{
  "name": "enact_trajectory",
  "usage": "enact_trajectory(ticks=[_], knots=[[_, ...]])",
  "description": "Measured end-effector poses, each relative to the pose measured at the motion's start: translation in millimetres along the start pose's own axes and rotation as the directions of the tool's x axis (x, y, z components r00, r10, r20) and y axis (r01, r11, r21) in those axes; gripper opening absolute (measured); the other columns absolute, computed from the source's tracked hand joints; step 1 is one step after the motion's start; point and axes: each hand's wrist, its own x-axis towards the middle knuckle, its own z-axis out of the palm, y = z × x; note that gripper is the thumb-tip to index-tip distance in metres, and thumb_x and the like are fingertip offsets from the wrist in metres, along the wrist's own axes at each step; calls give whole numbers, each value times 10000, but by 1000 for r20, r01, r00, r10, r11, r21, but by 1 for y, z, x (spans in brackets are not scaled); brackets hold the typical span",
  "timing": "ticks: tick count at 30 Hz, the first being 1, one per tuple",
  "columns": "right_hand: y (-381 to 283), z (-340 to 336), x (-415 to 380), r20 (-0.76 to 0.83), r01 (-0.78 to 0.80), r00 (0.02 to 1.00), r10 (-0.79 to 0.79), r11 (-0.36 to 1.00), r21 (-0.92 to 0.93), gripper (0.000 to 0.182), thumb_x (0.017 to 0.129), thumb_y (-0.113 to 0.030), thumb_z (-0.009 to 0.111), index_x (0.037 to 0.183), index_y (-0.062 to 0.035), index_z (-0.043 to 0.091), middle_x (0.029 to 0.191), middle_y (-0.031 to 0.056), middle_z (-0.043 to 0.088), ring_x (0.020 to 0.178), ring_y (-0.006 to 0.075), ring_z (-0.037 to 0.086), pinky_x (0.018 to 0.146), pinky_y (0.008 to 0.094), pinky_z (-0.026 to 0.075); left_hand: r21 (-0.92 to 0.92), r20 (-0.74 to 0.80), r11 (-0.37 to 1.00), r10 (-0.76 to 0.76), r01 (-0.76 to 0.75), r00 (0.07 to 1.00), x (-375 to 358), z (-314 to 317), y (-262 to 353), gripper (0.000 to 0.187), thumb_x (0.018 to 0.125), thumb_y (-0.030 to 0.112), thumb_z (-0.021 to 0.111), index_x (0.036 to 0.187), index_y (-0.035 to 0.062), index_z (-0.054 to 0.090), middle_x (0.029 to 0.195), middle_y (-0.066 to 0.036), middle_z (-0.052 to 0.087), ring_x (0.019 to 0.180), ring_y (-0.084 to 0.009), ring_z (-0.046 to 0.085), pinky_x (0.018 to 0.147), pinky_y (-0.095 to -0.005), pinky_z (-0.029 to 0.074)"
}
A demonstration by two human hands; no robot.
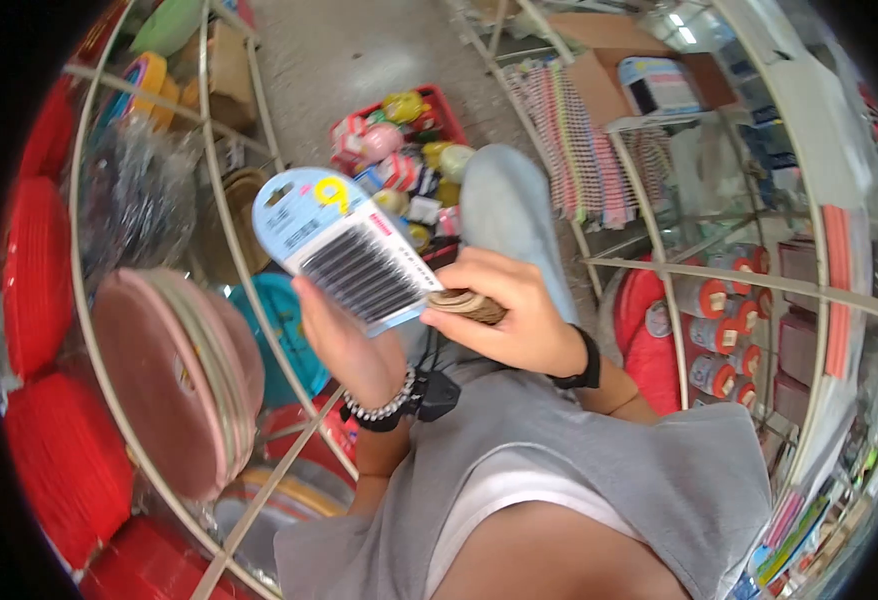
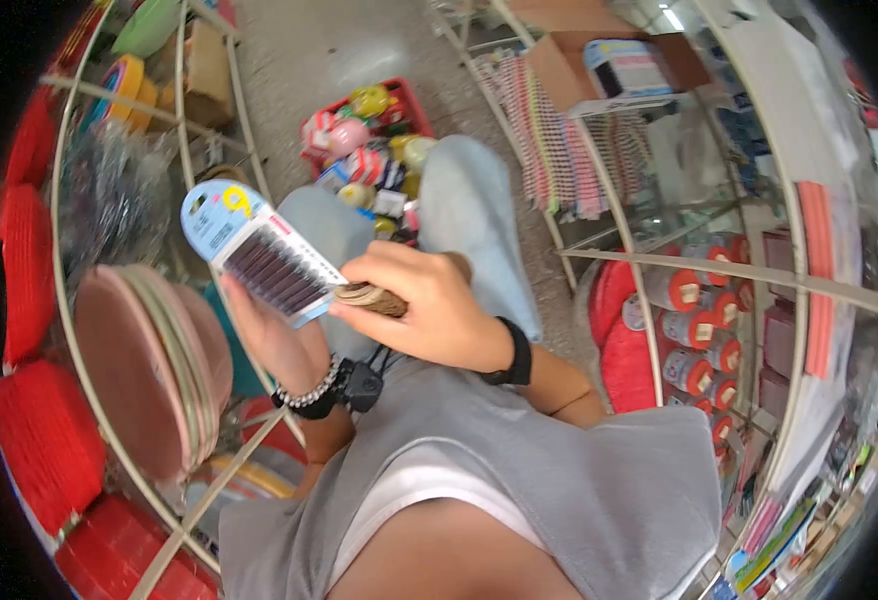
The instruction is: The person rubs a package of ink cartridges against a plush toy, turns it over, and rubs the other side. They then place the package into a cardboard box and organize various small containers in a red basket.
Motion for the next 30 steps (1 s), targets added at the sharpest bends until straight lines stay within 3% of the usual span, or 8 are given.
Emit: enact_trajectory(ticks=[6,8,10,12,16,18,25,30], knots=[[9,-37,10,-214,-24,977,16,999,-37,158,694,-66,645,812,5,568,697,105,532,612,201,530,545,278,402,168,210,982,-118,83,971,-3,9,-12,418,909,270,292,1192,-27,370,1168,-133,460,1028,-215,471,879,-360,366],[9,-48,14,-400,-41,916,37,999,-2,160,696,-36,641,827,19,568,712,79,556,656,136,547,588,234,419,313,334,943,-221,113,916,-2,11,-14,431,895,266,312,1187,-44,373,1158,-147,463,1007,-214,480,859,-334,368],[32,-65,17,-522,-85,853,18,991,-106,165,709,-31,638,847,26,568,736,56,569,663,101,540,592,215,424,344,330,932,-236,116,914,-5,13,-15,429,887,266,329,1162,-57,399,1131,-149,480,986,-206,486,841,-314,366],[44,-85,21,-618,-171,776,126,985,-14,169,721,-41,637,860,27,570,765,48,578,665,81,530,590,208,424,384,359,914,-277,130,891,-5,2,-19,409,882,249,338,1142,-56,421,1099,-147,500,985,-201,486,843,-311,365],[70,-138,30,-704,-184,706,-69,943,-278,156,752,-72,617,840,52,582,768,61,594,717,90,539,630,224,434,390,307,909,-278,147,910,-6,-8,-21,352,870,207,350,1093,-43,459,1078,-138,515,973,-196,493,838,-302,364],[82,-163,35,-781,-266,624,24,946,-184,167,754,-85,612,837,58,587,773,75,602,713,93,540,632,234,434,385,304,912,-269,140,914,-6,-10,-22,343,868,201,349,1082,-41,465,1070,-136,520,970,-195,494,836,-300,364],[148,-250,47,-716,-397,651,-251,692,-603,179,693,-146,633,790,4,617,751,151,616,686,272,601,632,314,452,378,321,912,-291,160,901,-4,-7,-24,307,860,175,355,1048,-28,489,1011,-118,548,947,-180,500,825,-288,365],[172,-279,52,-721,-499,675,-157,623,-603,192,669,-191,615,767,-27,636,767,158,613,716,312,590,644,339,456,365,317,918,-280,156,906,-4,-12,-29,298,857,172,361,1034,-26,496,1002,-117,551,931,-172,504,820,-286,368]])
